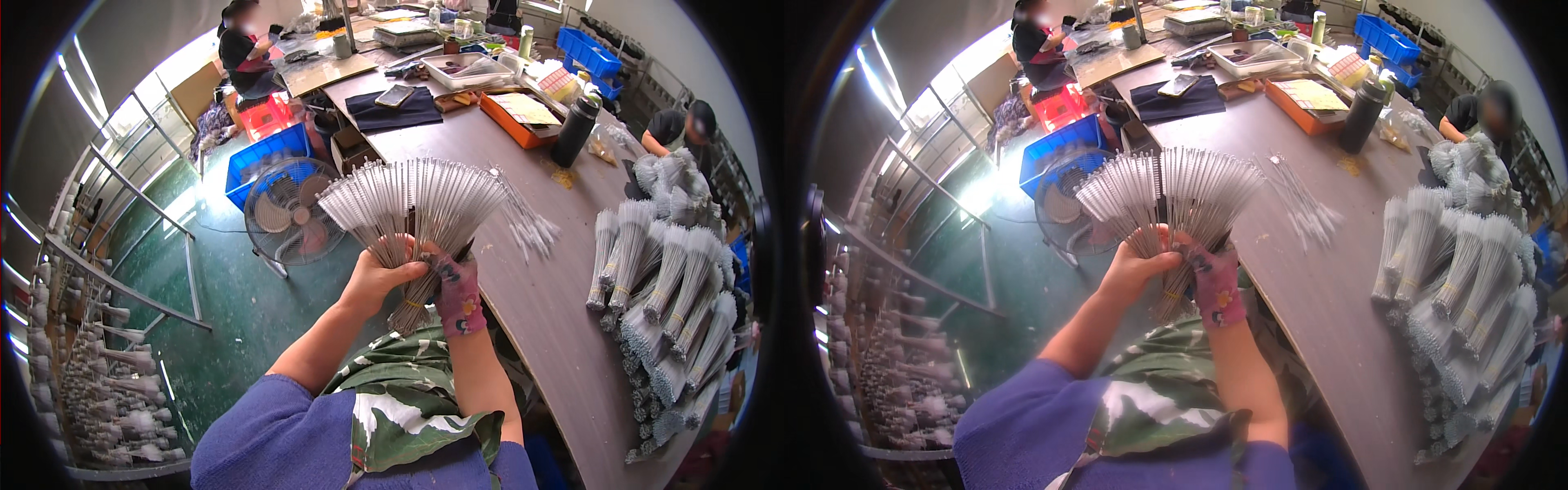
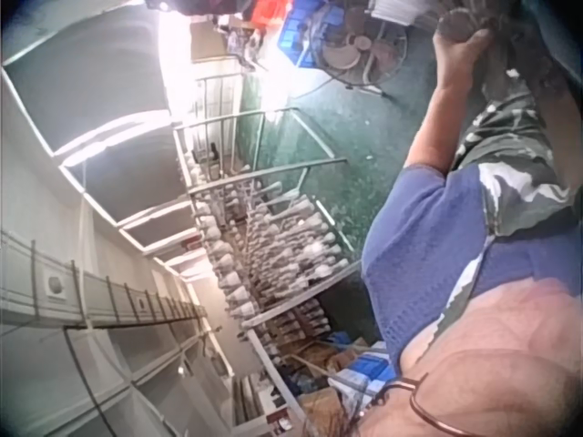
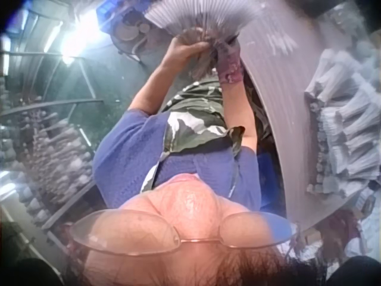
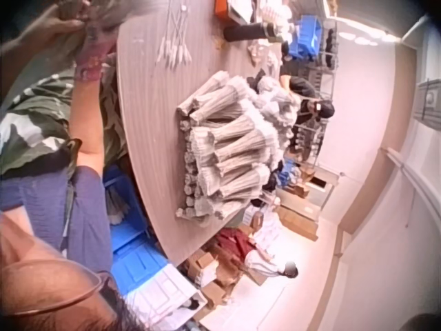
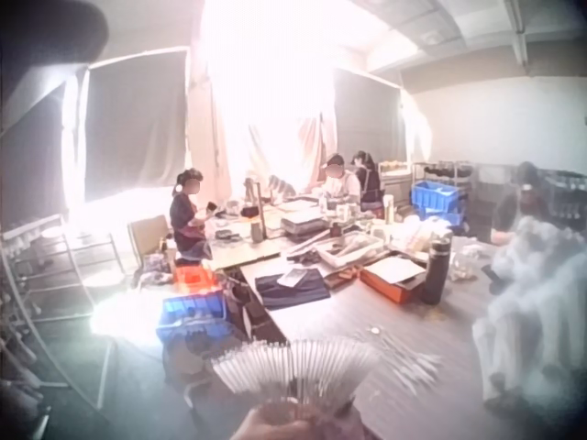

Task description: Trimming and organizing bundles of plastic brush bristles at a manufacturing workstation using pliers.

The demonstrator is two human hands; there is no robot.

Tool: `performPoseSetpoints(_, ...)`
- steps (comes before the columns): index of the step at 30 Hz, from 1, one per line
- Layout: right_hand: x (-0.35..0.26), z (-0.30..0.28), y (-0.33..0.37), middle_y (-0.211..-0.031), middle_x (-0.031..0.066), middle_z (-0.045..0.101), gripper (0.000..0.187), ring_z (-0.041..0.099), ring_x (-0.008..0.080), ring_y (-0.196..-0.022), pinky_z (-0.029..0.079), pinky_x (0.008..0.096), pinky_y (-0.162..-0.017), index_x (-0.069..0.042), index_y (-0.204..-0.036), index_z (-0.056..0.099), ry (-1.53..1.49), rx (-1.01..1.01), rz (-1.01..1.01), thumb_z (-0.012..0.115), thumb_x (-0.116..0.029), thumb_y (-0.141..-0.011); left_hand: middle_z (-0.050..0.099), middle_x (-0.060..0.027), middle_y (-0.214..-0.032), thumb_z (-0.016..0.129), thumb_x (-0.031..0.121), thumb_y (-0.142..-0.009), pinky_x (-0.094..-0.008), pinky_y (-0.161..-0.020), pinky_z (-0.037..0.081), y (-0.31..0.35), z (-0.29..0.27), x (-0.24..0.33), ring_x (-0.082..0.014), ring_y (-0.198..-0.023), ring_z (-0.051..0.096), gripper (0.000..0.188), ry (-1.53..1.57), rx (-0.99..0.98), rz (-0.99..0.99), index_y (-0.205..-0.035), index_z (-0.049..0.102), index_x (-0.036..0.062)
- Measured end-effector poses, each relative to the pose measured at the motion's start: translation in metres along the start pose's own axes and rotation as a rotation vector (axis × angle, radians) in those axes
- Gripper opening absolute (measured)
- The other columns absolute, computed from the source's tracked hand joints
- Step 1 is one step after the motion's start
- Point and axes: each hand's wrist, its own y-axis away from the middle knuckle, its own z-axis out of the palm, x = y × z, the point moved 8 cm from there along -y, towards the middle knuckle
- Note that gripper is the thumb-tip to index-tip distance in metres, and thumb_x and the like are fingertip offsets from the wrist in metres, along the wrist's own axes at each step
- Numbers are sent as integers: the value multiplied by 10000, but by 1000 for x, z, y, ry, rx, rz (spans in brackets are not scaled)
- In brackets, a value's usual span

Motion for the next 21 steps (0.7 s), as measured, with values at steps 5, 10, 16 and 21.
performPoseSetpoints(5, 0, -3, 0, -871, 69, 620, 332, 611, 154, -737, 505, 270, -624, 12, -1014, 569, -52, 53, 29, 701, -39, -713, 617, -2, -872, 652, 20, -776, -248, -750, 450, 4, -3, 10, -79, -804, 562, 185, 90, 121, 76, -950, 592, 19)
performPoseSetpoints(10, -1, -4, 1, -860, 68, 616, 331, 606, 156, -729, 502, 276, -631, 9, -1027, 563, -56, 45, 44, 679, -32, -720, 624, -17, -871, 643, 14, -779, -248, -756, 456, 3, -6, 1, -85, -811, 569, 162, 164, 142, 89, -935, 599, 13)
performPoseSetpoints(16, 4, -11, 0, -893, 66, 610, 370, 598, 156, -726, 498, 283, -648, 2, -1066, 549, -82, 86, 112, 671, -43, -719, 625, -65, -914, 624, 6, -788, -284, -789, 466, 6, -6, 0, -143, -842, 593, 200, 269, 150, 81, -982, 573, 12)
performPoseSetpoints(21, 2, -13, -1, -901, 76, 615, 375, 606, 163, -736, 505, 283, -650, 5, -1067, 546, -70, 73, 8, 671, -36, -716, 622, -79, -971, 621, 6, -789, -297, -824, 455, 8, -3, -1, -152, -887, 587, 230, 307, 96, 91, -1011, 564, 16)
